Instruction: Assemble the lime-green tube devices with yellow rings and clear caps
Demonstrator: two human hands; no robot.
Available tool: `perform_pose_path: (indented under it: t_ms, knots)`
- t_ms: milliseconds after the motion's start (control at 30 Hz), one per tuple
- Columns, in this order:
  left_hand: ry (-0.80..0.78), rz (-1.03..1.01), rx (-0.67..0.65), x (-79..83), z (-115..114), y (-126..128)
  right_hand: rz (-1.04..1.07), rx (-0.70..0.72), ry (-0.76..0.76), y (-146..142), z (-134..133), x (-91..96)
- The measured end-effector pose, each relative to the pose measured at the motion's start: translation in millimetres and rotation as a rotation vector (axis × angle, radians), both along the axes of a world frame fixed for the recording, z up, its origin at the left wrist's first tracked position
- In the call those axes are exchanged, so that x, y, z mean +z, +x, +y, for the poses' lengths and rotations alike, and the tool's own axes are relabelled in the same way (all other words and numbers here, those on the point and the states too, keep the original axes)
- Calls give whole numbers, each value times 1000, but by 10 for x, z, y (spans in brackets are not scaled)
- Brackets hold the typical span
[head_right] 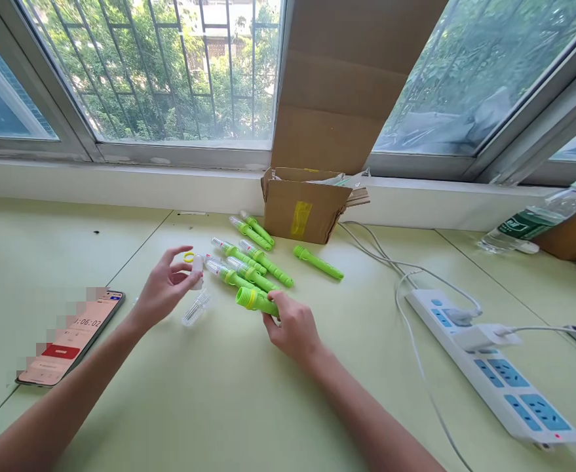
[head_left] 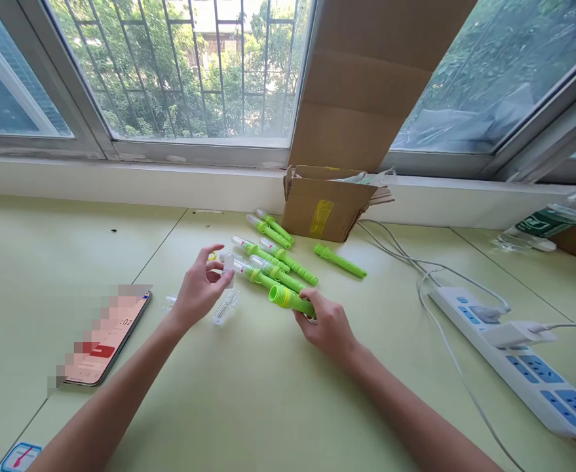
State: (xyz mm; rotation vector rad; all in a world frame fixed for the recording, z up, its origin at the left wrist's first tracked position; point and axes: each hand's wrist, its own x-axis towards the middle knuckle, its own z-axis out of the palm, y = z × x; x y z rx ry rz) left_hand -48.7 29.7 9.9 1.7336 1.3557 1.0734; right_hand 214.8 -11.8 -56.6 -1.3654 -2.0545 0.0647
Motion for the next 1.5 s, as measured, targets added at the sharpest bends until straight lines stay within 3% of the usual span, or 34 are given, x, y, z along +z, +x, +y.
perform_pose_path:
  t_ms: [67,167,333,567,900,1500]
  knots:
    - [-175,-307,-61,47,-15,33,0,-3,13,-22,-9,8]
    - [-300,-455,-103,3,10,105,-46,-12,74,-43,-16,32]
    - [-266,-474,-107,-122,90,241,-68,-3,41,-48,-17,48]
    - [-179,-478,-205,-105,32,410,-42,17,27,-48,-10,15]
    - [-165,-429,-290,-66,2,334,61,133,-91,-34,-10,24]
    - [-160,-447,-186,-182,-60,371,22,113,-91,-50,-16,47]
